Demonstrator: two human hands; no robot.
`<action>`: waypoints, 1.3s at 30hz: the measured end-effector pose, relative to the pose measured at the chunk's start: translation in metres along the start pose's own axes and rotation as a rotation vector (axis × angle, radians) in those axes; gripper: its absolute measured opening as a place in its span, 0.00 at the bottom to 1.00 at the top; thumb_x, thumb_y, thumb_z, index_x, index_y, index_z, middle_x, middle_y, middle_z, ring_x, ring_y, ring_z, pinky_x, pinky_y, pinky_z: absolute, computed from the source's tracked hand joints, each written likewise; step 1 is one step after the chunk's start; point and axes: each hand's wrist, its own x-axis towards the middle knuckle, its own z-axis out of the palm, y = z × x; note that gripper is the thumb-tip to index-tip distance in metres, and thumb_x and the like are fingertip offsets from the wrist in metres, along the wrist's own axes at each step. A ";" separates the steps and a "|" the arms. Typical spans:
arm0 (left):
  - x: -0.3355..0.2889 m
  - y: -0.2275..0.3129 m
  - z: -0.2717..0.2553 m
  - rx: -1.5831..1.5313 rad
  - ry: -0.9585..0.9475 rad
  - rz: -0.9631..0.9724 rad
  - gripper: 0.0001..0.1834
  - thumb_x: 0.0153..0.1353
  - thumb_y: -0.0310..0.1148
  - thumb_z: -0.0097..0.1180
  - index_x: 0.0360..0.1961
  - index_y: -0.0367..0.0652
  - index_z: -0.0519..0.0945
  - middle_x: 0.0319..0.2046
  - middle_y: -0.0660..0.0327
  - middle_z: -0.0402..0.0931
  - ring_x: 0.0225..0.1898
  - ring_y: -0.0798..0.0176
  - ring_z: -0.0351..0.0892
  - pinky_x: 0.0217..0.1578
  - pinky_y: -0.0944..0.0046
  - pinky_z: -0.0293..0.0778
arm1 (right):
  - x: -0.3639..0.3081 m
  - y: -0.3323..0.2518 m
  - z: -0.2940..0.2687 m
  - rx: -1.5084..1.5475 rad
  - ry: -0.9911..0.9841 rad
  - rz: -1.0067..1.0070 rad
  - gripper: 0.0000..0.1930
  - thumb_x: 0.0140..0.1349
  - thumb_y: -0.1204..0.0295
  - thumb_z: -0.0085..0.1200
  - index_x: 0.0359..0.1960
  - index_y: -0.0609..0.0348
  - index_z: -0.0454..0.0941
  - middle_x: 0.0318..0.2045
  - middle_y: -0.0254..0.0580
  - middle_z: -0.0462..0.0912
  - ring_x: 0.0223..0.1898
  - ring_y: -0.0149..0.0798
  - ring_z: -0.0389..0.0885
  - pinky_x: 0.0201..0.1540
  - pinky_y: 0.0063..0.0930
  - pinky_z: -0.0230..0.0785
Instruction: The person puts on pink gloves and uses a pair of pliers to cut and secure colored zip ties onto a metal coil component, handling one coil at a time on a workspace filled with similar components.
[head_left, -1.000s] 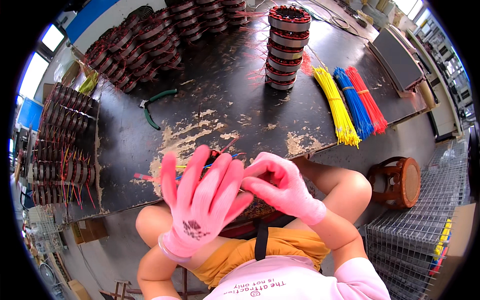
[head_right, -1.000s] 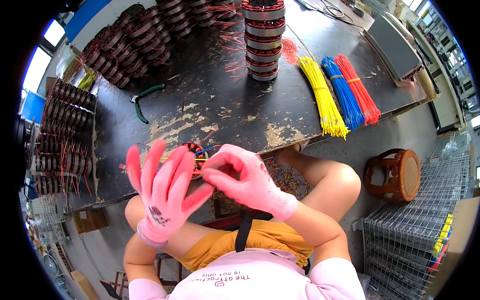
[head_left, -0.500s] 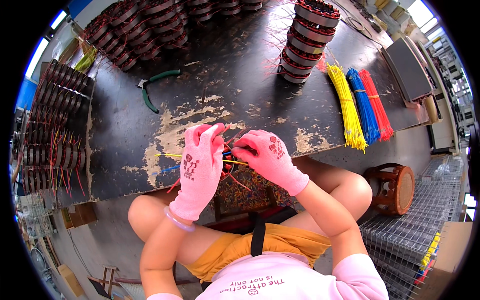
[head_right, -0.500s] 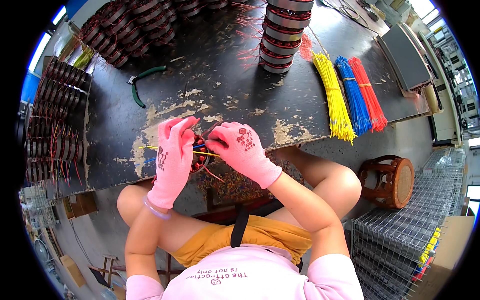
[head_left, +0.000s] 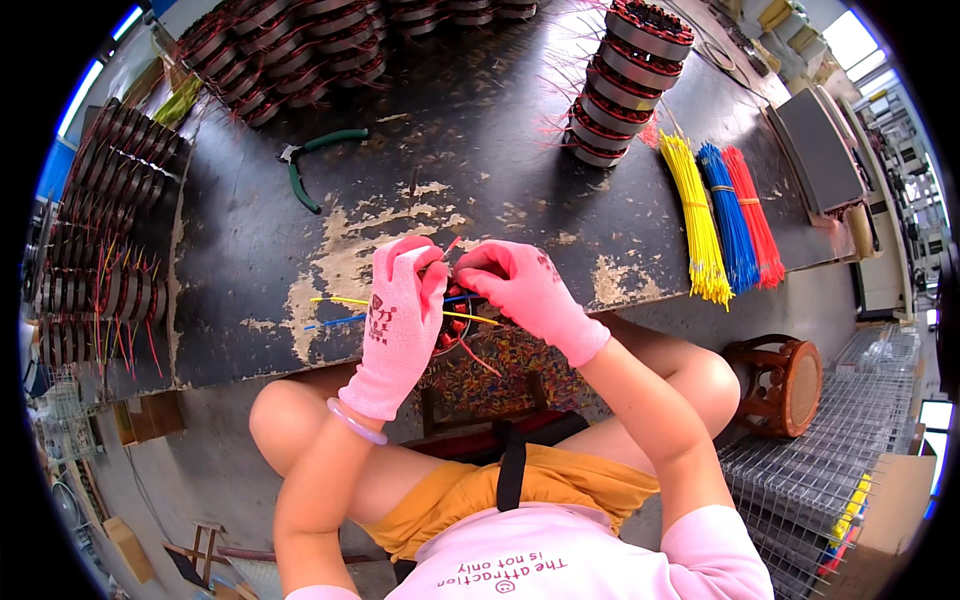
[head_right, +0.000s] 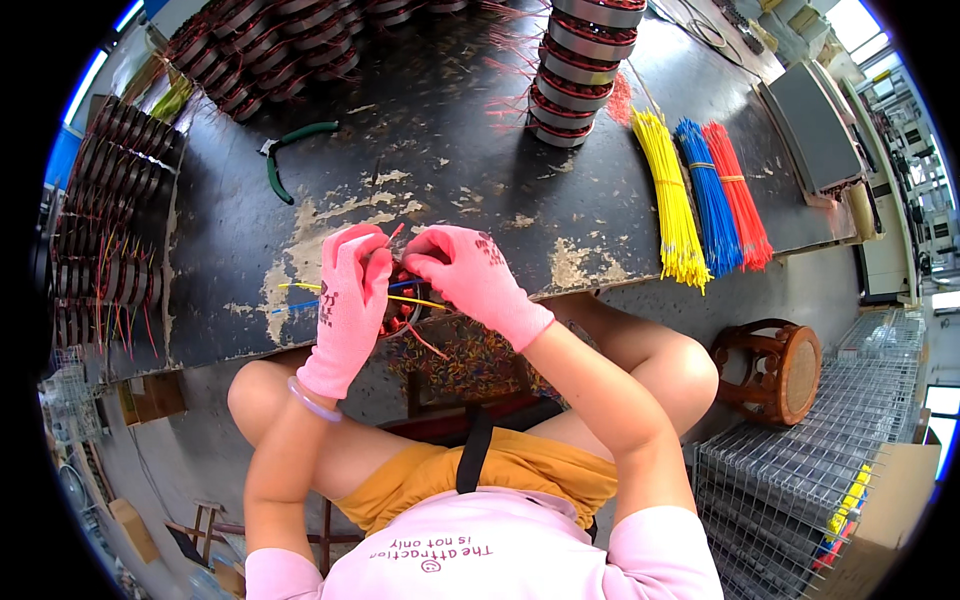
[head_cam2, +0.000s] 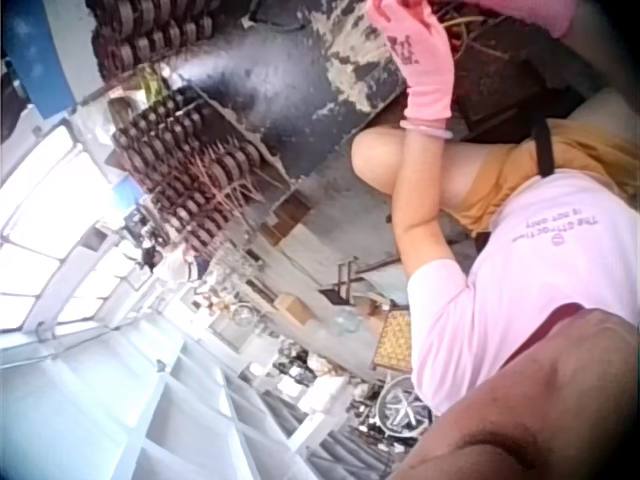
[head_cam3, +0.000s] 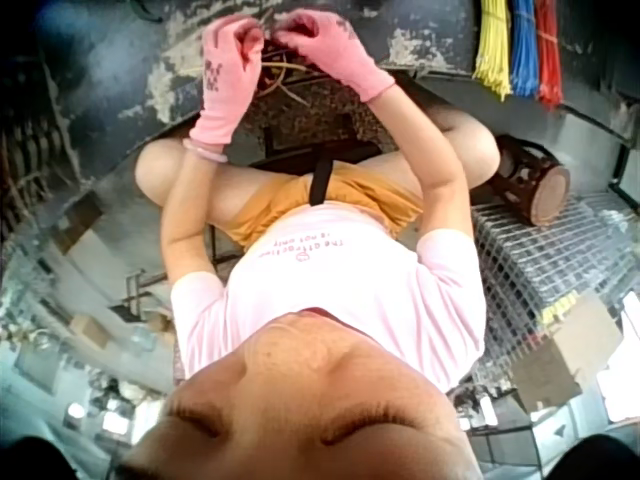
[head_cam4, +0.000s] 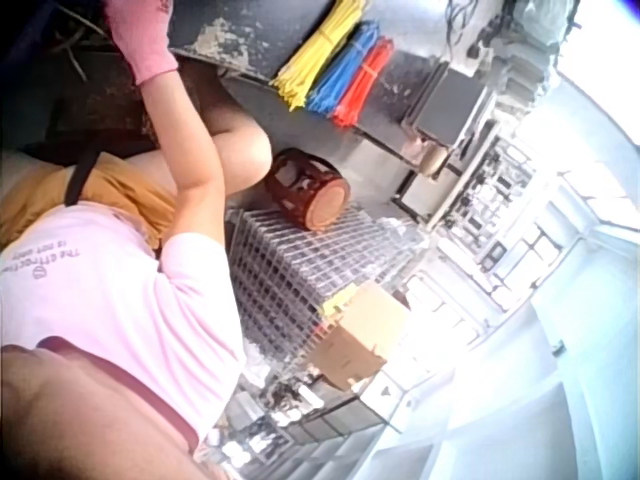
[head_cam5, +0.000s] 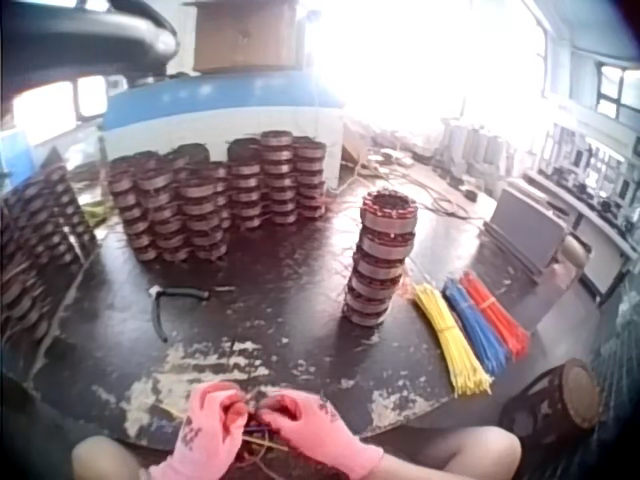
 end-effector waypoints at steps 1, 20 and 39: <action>0.001 -0.004 -0.004 0.015 -0.052 0.035 0.14 0.61 0.19 0.58 0.48 0.37 0.73 0.51 0.48 0.70 0.50 0.44 0.75 0.50 0.53 0.76 | -0.008 -0.003 0.000 -0.148 0.064 -0.098 0.08 0.62 0.74 0.61 0.43 0.58 0.85 0.34 0.39 0.85 0.34 0.33 0.81 0.39 0.26 0.73; 0.015 0.020 -0.014 0.161 -0.335 0.066 0.12 0.59 0.19 0.57 0.44 0.37 0.77 0.45 0.51 0.75 0.46 0.44 0.78 0.46 0.52 0.75 | -0.022 -0.018 -0.018 -0.175 0.074 -0.190 0.07 0.63 0.76 0.58 0.43 0.61 0.82 0.37 0.46 0.85 0.39 0.45 0.84 0.42 0.31 0.75; 0.006 0.005 0.002 0.105 -0.243 0.104 0.07 0.56 0.27 0.64 0.36 0.42 0.82 0.40 0.59 0.78 0.44 0.51 0.79 0.44 0.54 0.76 | -0.011 -0.025 -0.035 -0.298 0.007 -0.076 0.15 0.59 0.66 0.66 0.46 0.57 0.81 0.40 0.35 0.85 0.39 0.30 0.83 0.43 0.28 0.75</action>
